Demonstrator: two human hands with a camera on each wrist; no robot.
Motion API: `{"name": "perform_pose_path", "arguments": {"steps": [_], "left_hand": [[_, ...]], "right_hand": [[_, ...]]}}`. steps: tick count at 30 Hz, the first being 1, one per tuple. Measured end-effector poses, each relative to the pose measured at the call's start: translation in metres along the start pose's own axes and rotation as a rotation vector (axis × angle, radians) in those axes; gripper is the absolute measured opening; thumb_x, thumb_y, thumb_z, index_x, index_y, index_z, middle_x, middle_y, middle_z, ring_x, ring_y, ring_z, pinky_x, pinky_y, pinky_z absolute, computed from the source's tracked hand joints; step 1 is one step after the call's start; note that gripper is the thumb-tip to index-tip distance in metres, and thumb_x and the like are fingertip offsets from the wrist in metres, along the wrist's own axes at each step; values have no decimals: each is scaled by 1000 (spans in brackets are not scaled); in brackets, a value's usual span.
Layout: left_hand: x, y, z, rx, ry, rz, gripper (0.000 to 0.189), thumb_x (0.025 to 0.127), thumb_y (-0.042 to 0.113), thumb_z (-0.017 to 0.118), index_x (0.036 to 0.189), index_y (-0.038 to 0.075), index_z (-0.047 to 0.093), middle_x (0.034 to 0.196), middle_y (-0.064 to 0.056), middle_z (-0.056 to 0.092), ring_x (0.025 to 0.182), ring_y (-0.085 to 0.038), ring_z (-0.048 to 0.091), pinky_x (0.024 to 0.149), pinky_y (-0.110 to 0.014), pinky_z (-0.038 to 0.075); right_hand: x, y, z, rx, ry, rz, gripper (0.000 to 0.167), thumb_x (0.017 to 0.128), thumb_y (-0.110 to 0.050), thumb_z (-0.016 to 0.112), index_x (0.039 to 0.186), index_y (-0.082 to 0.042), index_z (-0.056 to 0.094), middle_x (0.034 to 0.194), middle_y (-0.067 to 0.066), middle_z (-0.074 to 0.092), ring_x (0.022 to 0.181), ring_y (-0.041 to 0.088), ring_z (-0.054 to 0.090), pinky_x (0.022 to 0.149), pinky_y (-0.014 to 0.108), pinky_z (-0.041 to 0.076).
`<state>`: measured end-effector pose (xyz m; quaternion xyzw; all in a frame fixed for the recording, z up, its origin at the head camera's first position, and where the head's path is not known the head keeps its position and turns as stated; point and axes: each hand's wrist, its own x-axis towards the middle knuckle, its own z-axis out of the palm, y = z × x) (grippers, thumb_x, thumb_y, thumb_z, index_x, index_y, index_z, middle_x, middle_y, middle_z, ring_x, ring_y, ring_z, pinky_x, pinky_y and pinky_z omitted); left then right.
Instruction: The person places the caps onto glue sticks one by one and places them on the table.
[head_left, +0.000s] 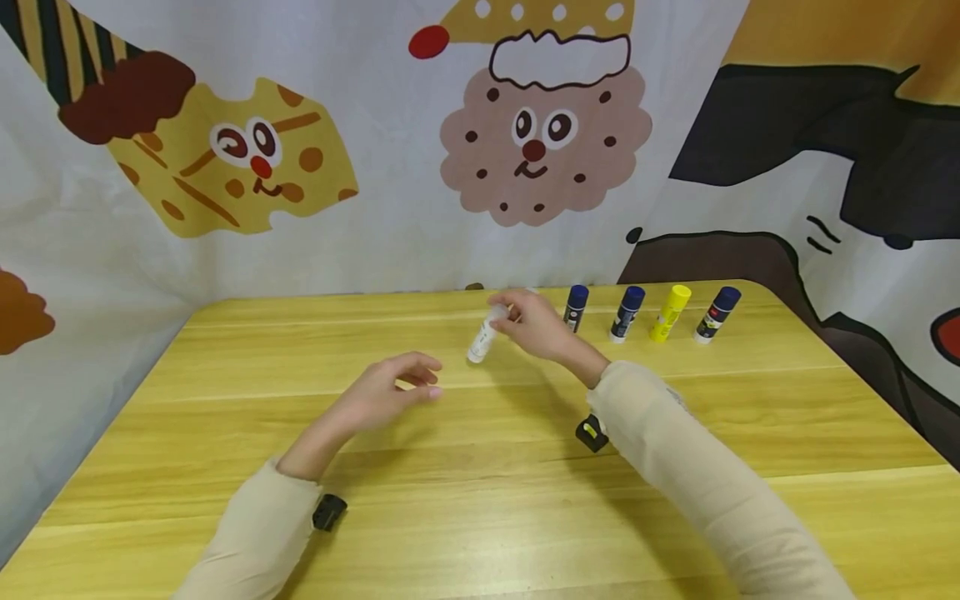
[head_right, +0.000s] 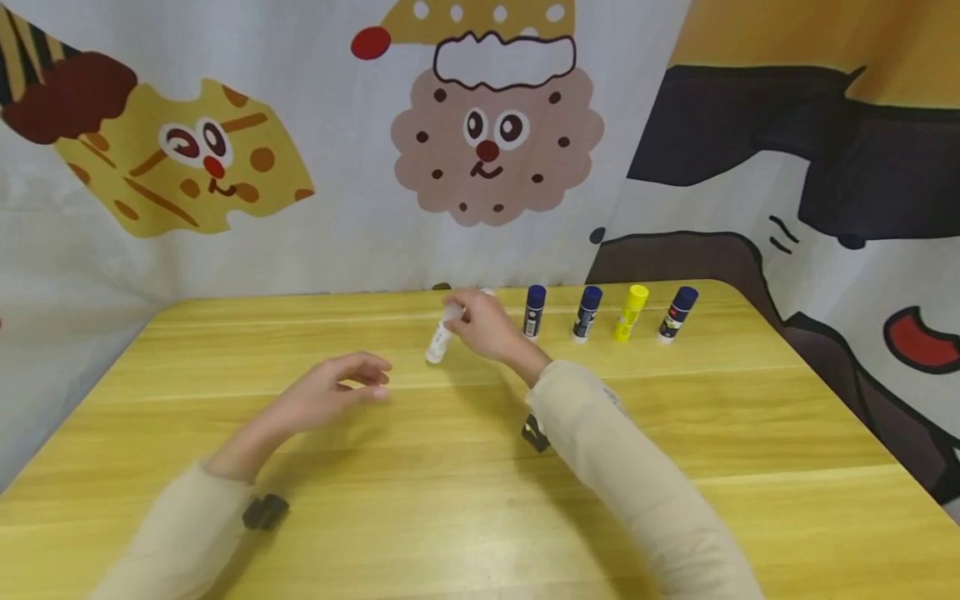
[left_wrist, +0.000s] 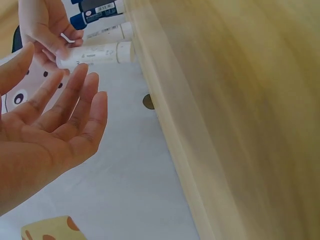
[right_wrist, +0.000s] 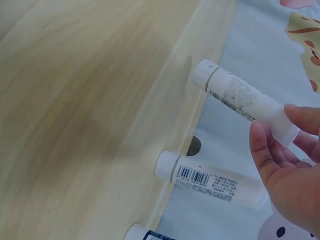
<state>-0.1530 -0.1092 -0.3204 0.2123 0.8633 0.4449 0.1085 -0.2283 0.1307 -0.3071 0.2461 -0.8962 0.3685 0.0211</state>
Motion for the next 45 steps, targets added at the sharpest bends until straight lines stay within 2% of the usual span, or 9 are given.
{"name": "perform_pose_path", "arguments": {"steps": [9, 14, 26, 37, 45], "left_hand": [[-3, -4, -6, 12, 10, -2, 37, 90, 25, 60, 119, 4, 56, 107, -12, 60, 101, -27, 55, 81, -42, 46], [-7, -6, -9, 33, 22, -1, 36, 90, 23, 60, 119, 3, 55, 107, -12, 61, 101, -27, 55, 81, -41, 47], [-12, -10, -16, 37, 33, -21, 38, 89, 26, 60, 120, 5, 55, 106, -9, 61, 101, -27, 55, 82, -43, 46], [-18, -12, -23, 58, 23, -54, 40, 90, 30, 59, 122, 7, 53, 109, -10, 60, 105, -29, 54, 83, -45, 45], [-22, -14, -28, 67, 24, -58, 41, 90, 30, 58, 123, 6, 52, 110, -11, 59, 105, -30, 53, 84, -46, 44]], "right_hand": [[13, -2, 9, 10, 38, 45, 34, 87, -3, 60, 120, 4, 52, 112, 18, 56, 80, 24, 57, 60, 28, 47], [17, -3, 12, 28, 50, 85, 34, 88, -4, 60, 120, 3, 50, 113, 17, 55, 83, 24, 56, 61, 29, 48], [24, 0, 20, 65, 115, 125, 33, 88, -5, 61, 118, 0, 51, 117, 15, 54, 85, 23, 57, 63, 29, 49], [26, -2, 25, 86, 148, 113, 34, 87, -5, 62, 119, 0, 52, 116, 15, 55, 83, 23, 58, 61, 28, 48], [28, 0, 28, 58, 150, 114, 34, 87, -5, 62, 118, 0, 52, 116, 15, 56, 82, 24, 57, 61, 28, 47]]}}
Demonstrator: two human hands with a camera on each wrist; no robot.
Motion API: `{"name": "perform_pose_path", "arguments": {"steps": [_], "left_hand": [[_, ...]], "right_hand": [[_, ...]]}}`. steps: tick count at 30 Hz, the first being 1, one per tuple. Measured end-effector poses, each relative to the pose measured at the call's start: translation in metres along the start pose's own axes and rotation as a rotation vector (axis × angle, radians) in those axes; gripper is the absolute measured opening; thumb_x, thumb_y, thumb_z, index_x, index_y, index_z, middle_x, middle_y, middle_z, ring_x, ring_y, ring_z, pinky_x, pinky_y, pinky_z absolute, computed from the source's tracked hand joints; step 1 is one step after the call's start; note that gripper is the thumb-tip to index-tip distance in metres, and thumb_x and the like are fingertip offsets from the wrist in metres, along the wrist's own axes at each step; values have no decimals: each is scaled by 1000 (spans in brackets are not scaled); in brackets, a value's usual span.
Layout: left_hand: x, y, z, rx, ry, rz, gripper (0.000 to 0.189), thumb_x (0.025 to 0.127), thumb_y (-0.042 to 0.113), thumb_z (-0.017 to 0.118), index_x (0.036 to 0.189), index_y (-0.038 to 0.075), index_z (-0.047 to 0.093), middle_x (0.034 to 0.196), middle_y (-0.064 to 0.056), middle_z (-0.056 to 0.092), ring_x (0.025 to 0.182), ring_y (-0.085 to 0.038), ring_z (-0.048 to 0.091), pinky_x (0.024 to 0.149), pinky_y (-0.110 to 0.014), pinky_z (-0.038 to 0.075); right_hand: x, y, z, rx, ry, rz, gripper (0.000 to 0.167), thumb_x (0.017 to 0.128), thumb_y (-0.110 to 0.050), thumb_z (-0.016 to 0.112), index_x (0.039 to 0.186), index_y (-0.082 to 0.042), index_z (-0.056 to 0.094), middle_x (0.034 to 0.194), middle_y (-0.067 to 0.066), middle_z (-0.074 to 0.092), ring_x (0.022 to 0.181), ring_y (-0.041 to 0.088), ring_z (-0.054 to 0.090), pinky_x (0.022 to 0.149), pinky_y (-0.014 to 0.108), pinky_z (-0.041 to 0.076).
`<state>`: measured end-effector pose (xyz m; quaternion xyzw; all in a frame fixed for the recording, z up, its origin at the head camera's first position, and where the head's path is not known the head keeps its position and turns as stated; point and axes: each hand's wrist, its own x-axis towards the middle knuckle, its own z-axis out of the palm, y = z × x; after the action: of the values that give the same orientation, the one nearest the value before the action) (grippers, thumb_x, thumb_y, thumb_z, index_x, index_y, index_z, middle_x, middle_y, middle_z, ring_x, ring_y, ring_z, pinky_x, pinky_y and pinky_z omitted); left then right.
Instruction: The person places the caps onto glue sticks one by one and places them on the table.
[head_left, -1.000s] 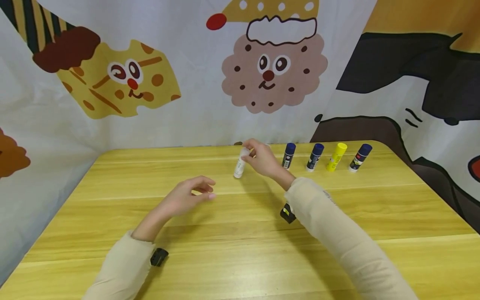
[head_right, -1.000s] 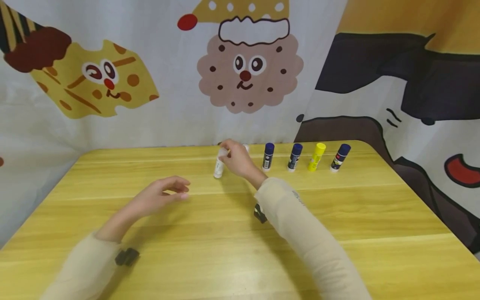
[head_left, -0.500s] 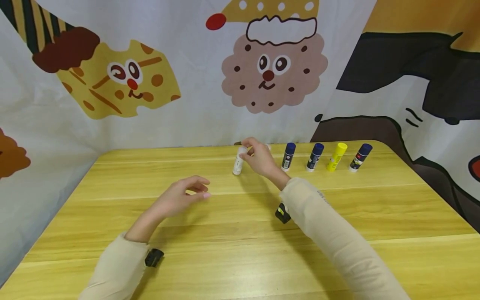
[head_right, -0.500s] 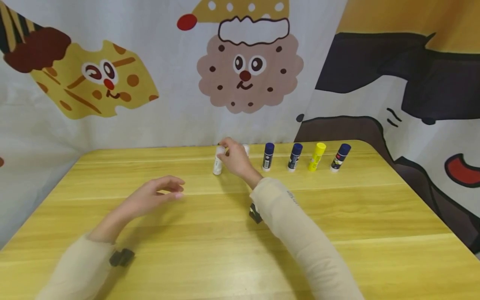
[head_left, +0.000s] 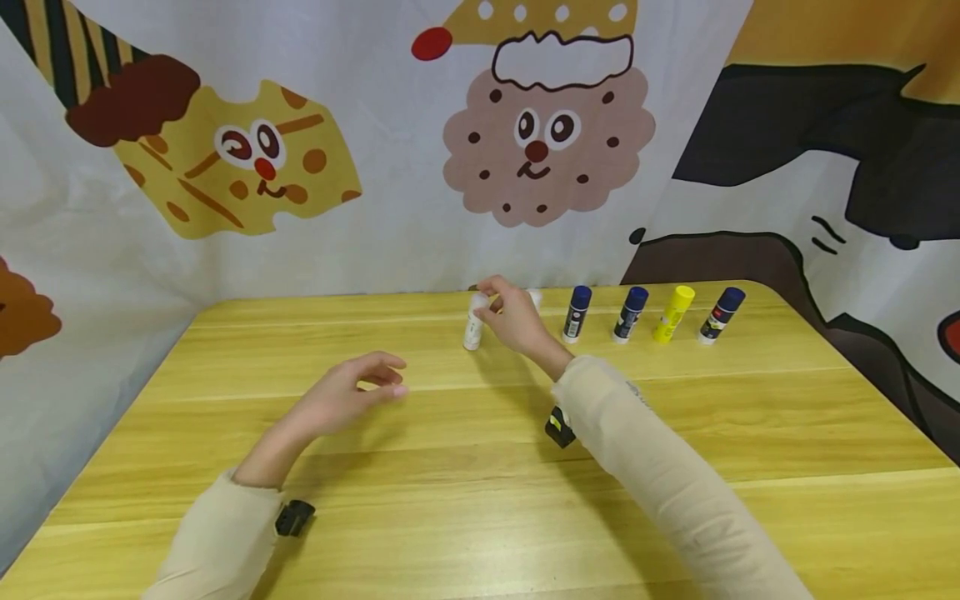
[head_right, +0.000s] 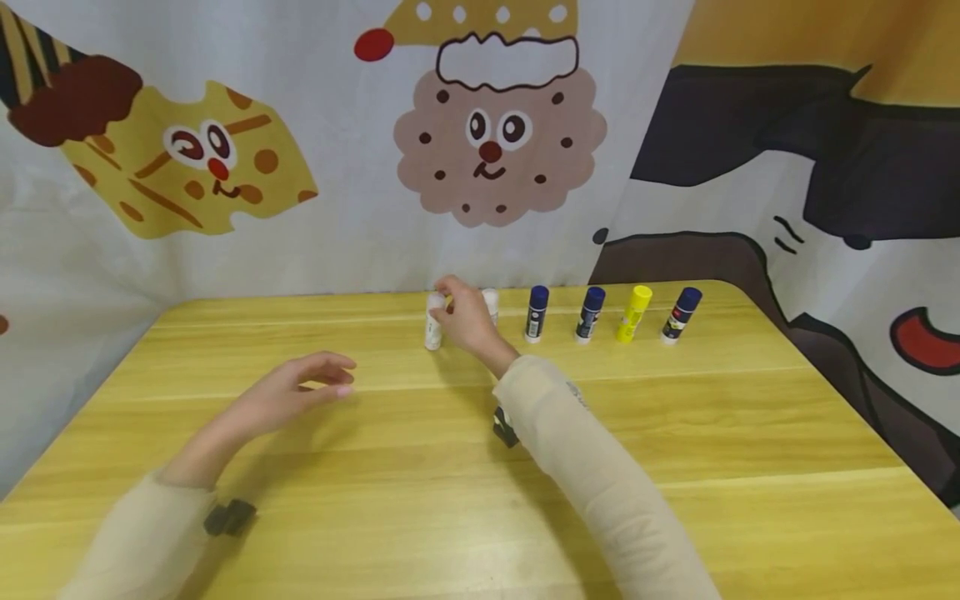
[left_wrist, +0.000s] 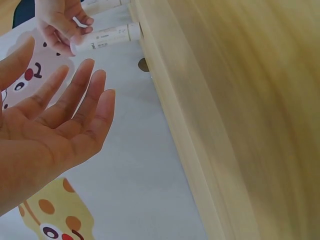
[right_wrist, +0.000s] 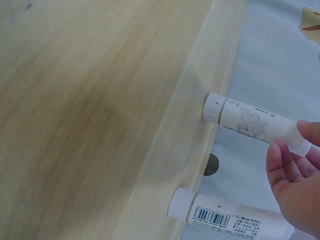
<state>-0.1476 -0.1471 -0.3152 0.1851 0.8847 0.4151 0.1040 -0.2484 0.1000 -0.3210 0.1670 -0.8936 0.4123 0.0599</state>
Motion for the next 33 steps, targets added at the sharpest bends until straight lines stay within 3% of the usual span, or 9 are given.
{"name": "perform_pose_path", "arguments": {"steps": [9, 18, 24, 33], "left_hand": [[-3, 0, -3, 5, -2, -5, 42, 91, 30, 57, 124, 5, 52, 110, -11, 59, 106, -31, 53, 84, -46, 44], [-6, -1, -5, 10, 3, -4, 42, 91, 31, 57, 123, 5, 51, 111, -12, 58, 107, -32, 52, 82, -46, 45], [-8, -2, -7, 18, 7, -9, 44, 91, 32, 57, 124, 5, 51, 112, -12, 58, 108, -31, 52, 82, -45, 45], [-10, -4, -12, 23, 25, -8, 44, 91, 31, 56, 126, 4, 50, 115, -16, 57, 107, -32, 52, 82, -46, 45]], "right_hand": [[0, 1, 2, -8, -6, -3, 36, 88, -7, 61, 122, -1, 51, 116, 14, 57, 80, 22, 56, 58, 27, 46], [-1, 6, 3, -11, -7, -57, 31, 88, -8, 60, 118, 0, 54, 110, 16, 59, 83, 26, 57, 66, 32, 48], [-2, 7, 3, -1, -11, -54, 33, 88, -8, 61, 119, 1, 53, 108, 18, 59, 83, 27, 58, 65, 33, 48], [-10, 2, -9, 3, -26, -79, 36, 88, -10, 61, 122, 0, 51, 111, 18, 58, 85, 28, 58, 67, 35, 49]]}}
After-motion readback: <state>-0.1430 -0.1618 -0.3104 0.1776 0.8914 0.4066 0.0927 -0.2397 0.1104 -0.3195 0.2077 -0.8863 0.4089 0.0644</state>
